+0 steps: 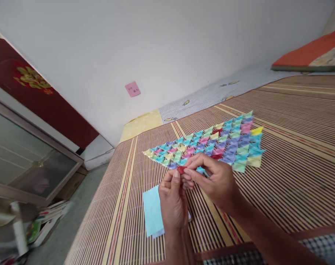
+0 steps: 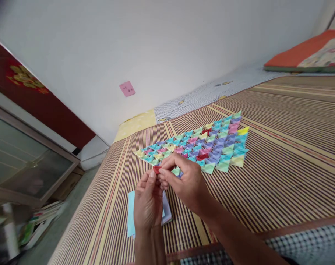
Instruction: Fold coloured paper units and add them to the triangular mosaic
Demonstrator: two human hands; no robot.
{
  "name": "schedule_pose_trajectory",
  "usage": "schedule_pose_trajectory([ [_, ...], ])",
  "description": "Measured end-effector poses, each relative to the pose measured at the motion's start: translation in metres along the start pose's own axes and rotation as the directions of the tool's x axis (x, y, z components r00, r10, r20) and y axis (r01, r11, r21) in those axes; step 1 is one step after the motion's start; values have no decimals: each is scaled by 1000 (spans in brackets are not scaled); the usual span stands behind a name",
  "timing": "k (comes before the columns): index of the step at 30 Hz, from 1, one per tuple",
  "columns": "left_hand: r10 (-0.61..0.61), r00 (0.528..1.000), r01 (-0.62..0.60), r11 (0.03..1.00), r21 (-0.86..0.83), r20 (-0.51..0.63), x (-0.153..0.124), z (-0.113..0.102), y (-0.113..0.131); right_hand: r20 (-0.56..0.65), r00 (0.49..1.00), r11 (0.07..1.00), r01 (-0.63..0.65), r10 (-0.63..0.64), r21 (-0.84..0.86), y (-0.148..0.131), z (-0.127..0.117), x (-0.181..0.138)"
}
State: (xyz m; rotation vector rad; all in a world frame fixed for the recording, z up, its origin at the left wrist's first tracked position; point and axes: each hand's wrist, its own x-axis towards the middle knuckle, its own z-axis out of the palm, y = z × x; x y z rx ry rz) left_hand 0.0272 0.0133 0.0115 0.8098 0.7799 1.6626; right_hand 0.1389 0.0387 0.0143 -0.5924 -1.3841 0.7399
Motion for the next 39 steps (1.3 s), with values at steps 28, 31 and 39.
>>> schedule_pose_trajectory([
  [28,151,983,-179,914,365,103,-1,-10,1,162,961,966,-240,223,94,2,-6,4],
  [31,161,982,-185,912,366,95,0,-11,3,162,965,976,-216,207,38,3,-8,6],
  [39,152,988,-156,906,393,41,1,-16,10,216,957,980,-179,194,-86,4,-14,9],
])
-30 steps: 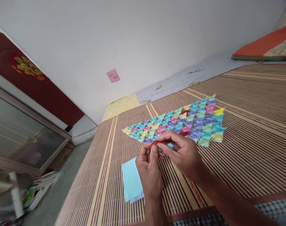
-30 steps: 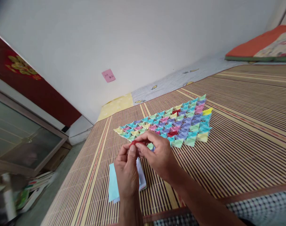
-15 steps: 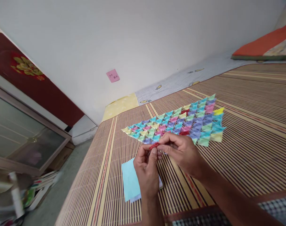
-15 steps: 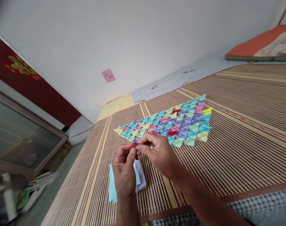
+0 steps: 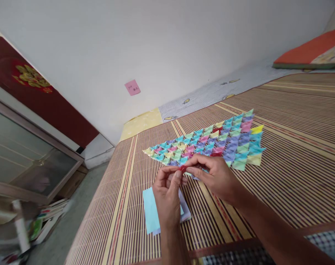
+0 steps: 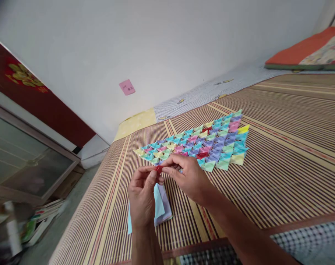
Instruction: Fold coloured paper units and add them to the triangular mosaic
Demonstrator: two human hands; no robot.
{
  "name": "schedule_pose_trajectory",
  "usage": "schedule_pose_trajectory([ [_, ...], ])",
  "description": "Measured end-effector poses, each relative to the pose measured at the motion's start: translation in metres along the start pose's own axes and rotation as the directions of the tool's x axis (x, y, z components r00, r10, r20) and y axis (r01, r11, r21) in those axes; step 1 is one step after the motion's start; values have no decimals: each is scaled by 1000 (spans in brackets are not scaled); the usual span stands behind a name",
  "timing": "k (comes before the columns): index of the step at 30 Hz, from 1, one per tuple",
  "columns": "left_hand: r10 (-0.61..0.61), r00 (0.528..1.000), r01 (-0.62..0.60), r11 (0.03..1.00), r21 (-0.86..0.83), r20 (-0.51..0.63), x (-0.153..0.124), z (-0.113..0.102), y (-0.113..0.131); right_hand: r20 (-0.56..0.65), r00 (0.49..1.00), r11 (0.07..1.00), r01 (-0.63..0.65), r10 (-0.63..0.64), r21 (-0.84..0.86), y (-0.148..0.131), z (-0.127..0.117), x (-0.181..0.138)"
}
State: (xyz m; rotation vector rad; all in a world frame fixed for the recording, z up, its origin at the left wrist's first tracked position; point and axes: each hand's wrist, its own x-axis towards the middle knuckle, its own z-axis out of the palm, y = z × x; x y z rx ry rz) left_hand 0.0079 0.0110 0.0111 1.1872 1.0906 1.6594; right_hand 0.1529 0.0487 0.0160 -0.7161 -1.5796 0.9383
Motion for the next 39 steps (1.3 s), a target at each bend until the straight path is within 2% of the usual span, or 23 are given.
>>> schedule_pose_trajectory([
  [7,-90,995,92,993,-80,32,1,6,-7,-80,996,999,36,-36,1,2,5,-3],
  [15,-1,998,1,1000,1,67,-1,4,-5,60,996,975,-76,65,207,0,7,-4],
  [20,49,998,-50,998,30,36,-1,6,-5,38,997,974,-71,64,214,0,10,-5],
  [26,16,999,-16,1000,-3,30,2,1,-2,47,999,997,-10,6,82,-1,2,-1],
  [31,40,999,-40,999,-1,10,2,-3,-1,73,997,998,-21,25,-53,-3,-3,0],
  [35,6,1000,-6,1000,-5,17,3,-4,-1,86,996,996,-25,32,-83,-2,-5,0],
  [39,-3,1000,4,1000,-6,29,3,-4,1,26,996,986,92,-89,-136,-1,-9,0],
])
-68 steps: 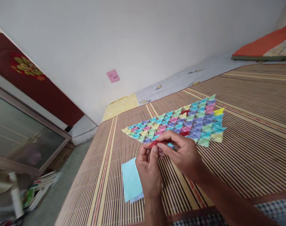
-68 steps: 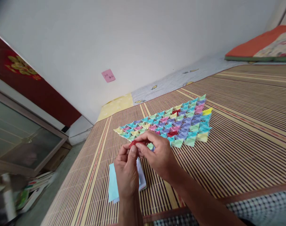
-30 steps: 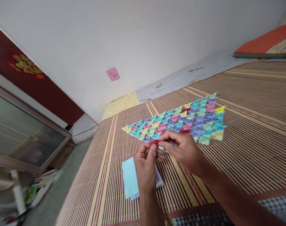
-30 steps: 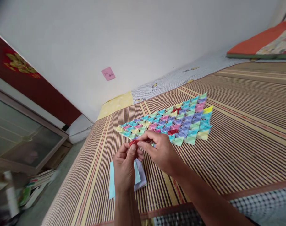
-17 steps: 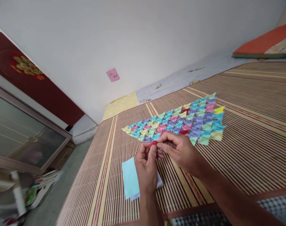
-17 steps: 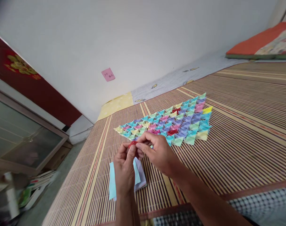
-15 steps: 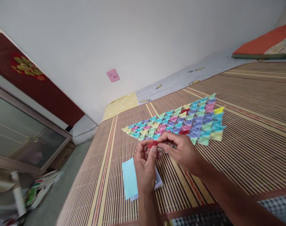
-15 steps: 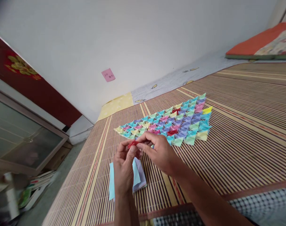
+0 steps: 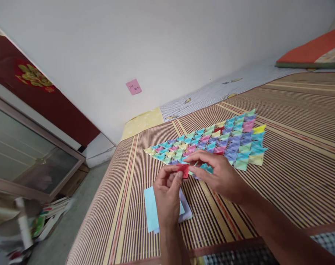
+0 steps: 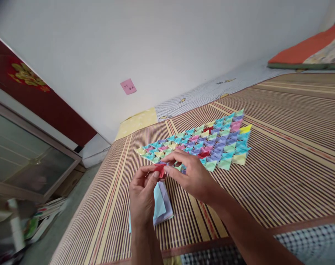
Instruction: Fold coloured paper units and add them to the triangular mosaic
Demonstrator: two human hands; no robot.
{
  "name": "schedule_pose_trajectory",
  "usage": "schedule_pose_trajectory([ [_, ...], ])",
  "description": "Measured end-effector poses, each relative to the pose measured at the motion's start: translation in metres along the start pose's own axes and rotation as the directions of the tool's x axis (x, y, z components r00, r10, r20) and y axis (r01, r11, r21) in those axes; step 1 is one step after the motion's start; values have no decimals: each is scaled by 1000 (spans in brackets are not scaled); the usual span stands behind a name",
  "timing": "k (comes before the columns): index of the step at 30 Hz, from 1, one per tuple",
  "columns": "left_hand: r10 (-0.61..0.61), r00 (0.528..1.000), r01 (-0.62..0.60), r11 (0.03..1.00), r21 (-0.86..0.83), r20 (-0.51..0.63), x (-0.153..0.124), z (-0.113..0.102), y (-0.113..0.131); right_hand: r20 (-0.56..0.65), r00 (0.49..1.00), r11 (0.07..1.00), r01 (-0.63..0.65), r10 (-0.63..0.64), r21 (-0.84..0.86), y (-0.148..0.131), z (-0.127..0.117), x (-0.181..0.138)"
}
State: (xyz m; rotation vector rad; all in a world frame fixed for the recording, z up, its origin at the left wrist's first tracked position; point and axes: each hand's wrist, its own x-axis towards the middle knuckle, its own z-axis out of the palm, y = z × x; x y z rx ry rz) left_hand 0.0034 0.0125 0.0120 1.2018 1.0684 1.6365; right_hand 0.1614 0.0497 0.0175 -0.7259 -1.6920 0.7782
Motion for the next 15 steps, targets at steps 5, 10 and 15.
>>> schedule_pose_trajectory([
  [5,61,998,-63,995,72,27,-1,2,2,-20,988,986,152,-154,-62,0,1,0],
  [10,98,993,-105,987,117,67,-2,4,-1,-10,981,978,190,-192,-87,-1,7,-1],
  [15,112,993,-116,988,106,48,-1,5,-5,-36,988,986,147,-150,-78,-5,8,-1],
])
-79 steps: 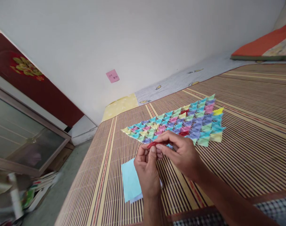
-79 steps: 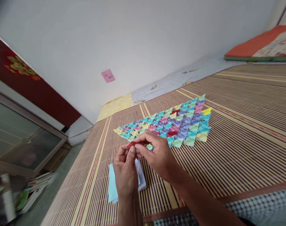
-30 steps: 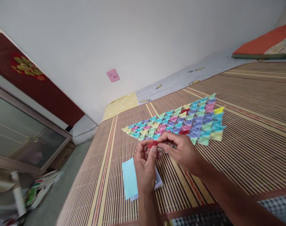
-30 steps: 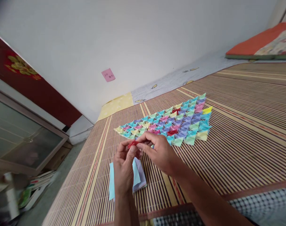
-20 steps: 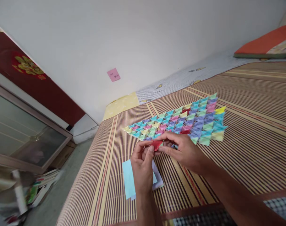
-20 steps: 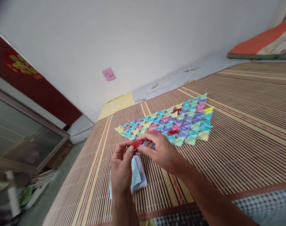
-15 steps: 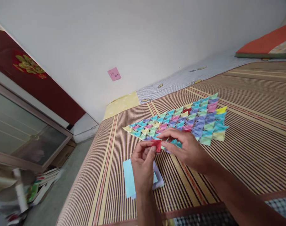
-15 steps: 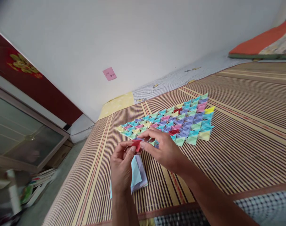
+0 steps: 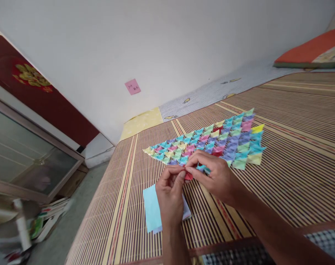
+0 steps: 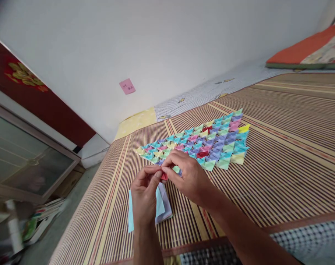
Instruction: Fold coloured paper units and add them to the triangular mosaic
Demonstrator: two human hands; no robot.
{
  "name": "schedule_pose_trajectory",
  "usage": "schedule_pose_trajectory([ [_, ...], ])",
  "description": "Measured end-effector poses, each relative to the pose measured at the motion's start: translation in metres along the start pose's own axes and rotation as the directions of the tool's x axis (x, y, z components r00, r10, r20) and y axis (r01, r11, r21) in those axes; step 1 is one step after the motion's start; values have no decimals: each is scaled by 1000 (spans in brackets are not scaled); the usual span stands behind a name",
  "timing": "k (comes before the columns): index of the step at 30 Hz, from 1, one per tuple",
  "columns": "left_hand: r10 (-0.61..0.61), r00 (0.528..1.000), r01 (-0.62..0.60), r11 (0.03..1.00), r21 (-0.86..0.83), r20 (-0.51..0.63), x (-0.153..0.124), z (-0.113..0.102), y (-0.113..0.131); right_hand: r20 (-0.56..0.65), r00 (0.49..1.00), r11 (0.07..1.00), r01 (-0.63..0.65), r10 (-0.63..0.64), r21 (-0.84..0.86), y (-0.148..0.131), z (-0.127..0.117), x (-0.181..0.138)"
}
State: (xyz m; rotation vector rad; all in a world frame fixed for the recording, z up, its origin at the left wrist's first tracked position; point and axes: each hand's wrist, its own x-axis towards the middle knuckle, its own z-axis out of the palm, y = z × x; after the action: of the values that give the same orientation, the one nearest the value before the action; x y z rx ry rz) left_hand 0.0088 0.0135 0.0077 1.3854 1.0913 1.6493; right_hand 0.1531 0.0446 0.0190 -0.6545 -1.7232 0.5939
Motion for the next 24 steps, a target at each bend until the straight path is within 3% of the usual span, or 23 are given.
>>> schedule_pose_trajectory([
  [9,-52,992,41,995,-92,-116,0,-2,-5,-147,987,997,-74,71,-15,4,-7,1],
  [13,-13,985,-7,994,-114,-170,1,0,-8,-114,990,996,-83,84,14,2,-6,0],
  [17,18,986,-33,996,-84,-168,1,2,-9,-68,993,995,-95,94,-13,0,-6,0],
  [24,51,992,-63,994,-94,-117,1,-2,-7,-117,980,986,-162,158,-25,3,-4,-1],
])
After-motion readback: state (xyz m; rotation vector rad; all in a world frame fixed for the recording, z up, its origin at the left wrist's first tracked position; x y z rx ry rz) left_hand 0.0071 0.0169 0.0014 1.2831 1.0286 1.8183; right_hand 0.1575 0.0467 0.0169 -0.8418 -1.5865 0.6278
